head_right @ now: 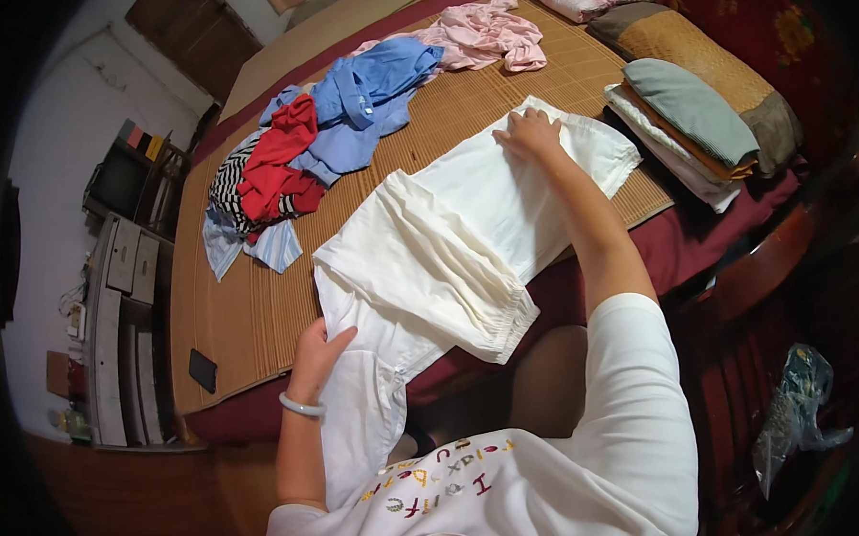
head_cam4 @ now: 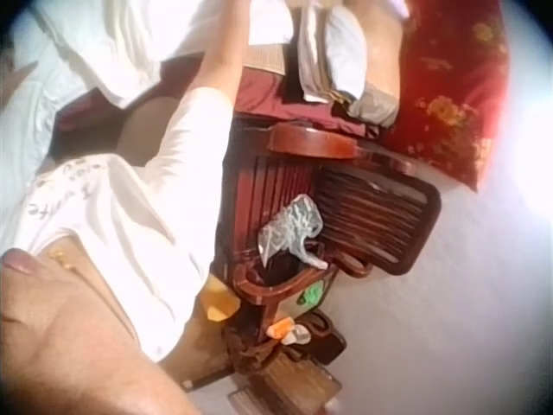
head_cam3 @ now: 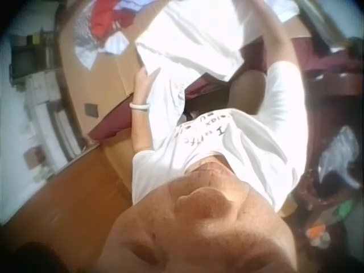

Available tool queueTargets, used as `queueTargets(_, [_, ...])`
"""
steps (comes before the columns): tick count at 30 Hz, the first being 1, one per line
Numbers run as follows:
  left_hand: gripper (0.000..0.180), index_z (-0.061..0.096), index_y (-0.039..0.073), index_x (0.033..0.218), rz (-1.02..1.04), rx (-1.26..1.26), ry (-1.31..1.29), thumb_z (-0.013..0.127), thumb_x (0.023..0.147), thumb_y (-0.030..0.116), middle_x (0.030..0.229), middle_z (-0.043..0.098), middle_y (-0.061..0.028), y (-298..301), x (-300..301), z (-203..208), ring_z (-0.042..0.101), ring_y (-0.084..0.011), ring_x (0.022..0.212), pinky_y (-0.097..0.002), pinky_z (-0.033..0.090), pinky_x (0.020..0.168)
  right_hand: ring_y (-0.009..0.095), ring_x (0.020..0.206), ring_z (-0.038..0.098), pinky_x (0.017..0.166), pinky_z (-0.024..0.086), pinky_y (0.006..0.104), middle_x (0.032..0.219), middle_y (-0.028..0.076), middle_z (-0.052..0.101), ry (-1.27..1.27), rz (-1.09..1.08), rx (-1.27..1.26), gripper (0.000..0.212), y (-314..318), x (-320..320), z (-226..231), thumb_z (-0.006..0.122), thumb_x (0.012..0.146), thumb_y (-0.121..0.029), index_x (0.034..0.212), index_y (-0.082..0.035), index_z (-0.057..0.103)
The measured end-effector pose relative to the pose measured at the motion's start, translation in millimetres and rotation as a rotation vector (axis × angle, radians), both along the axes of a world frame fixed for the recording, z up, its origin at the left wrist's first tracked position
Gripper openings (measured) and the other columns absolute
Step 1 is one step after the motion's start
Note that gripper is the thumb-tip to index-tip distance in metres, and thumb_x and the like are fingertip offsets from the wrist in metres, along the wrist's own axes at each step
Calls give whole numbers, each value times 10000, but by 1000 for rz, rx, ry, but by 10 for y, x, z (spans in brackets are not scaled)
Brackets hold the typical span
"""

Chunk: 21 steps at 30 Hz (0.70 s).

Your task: The recorder folds a white long-sleeved shirt on a bed.

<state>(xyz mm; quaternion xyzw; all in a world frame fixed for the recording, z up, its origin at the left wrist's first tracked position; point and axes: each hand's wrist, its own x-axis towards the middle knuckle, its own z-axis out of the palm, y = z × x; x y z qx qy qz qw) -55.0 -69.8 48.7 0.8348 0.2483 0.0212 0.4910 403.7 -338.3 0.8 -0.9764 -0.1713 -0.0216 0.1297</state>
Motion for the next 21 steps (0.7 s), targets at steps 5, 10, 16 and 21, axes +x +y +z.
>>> queueTargets(5, [355, 698, -49, 1113, -2, -55, 27, 815, 851, 160, 999, 760, -119, -189, -478, 40, 691, -148, 893, -300, 545, 807, 352, 1544, 270, 1230, 146, 644, 1665, 145, 316, -76, -55, -31, 766, 70, -23, -210, 473, 959, -639, 1581, -196, 407])
queueTargets(10, [386, 707, -38, 1122, -3, -31, 114, 838, 828, 175, 1013, 768, -117, -258, -1009, -5, 697, -153, 890, -313, 553, 823, 334, 1548, 269, 1229, 190, 612, 1683, 124, 282, -65, -46, -126, 811, -51, 93, -251, 423, 964, -706, 1600, -205, 365])
queueTargets(16, [325, 683, -27, 1152, -122, 37, 267, 779, 897, 149, 1032, 748, -84, -130, -1462, 19, 672, -136, 914, -319, 546, 828, 312, 1554, 260, 1237, 177, 592, 1677, 122, 299, -66, -87, -137, 825, -192, 75, -266, 416, 961, -718, 1600, -200, 363])
queueTargets(21, [223, 639, -26, 1186, 150, -394, -38, 664, 978, 47, 1103, 697, -36, 327, -1525, 54, 621, -97, 989, -275, 516, 894, 311, 1563, 237, 1236, 137, 608, 1676, 129, 300, -60, -165, -114, 822, -262, -90, -265, 430, 958, -690, 1600, -179, 371])
